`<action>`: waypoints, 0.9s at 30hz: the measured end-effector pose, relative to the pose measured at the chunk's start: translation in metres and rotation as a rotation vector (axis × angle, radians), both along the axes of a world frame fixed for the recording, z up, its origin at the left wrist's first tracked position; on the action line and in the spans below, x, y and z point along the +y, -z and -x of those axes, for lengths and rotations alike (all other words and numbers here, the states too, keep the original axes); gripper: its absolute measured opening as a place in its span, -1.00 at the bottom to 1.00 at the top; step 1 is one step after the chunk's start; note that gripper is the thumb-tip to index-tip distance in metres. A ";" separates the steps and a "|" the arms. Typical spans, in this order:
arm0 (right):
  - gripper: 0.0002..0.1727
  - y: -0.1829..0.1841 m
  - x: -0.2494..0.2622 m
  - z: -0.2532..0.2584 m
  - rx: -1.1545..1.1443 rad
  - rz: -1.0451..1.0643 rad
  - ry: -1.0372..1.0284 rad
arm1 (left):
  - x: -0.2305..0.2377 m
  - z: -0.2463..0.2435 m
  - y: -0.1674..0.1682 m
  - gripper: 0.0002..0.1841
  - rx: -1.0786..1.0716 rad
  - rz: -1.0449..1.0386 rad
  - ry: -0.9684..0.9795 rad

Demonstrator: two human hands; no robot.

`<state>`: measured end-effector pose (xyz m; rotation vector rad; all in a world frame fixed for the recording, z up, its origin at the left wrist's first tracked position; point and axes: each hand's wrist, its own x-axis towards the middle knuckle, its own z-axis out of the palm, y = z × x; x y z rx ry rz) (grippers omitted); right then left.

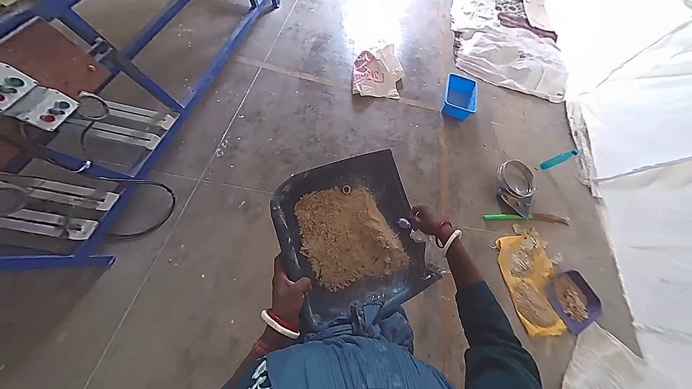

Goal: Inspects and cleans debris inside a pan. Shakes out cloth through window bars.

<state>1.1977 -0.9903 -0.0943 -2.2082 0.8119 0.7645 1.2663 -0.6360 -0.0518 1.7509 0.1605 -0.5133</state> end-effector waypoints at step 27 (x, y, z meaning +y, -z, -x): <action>-0.57 -0.013 0.050 -0.002 0.131 0.287 -0.156 | -0.008 -0.006 0.000 0.10 -0.023 0.027 0.033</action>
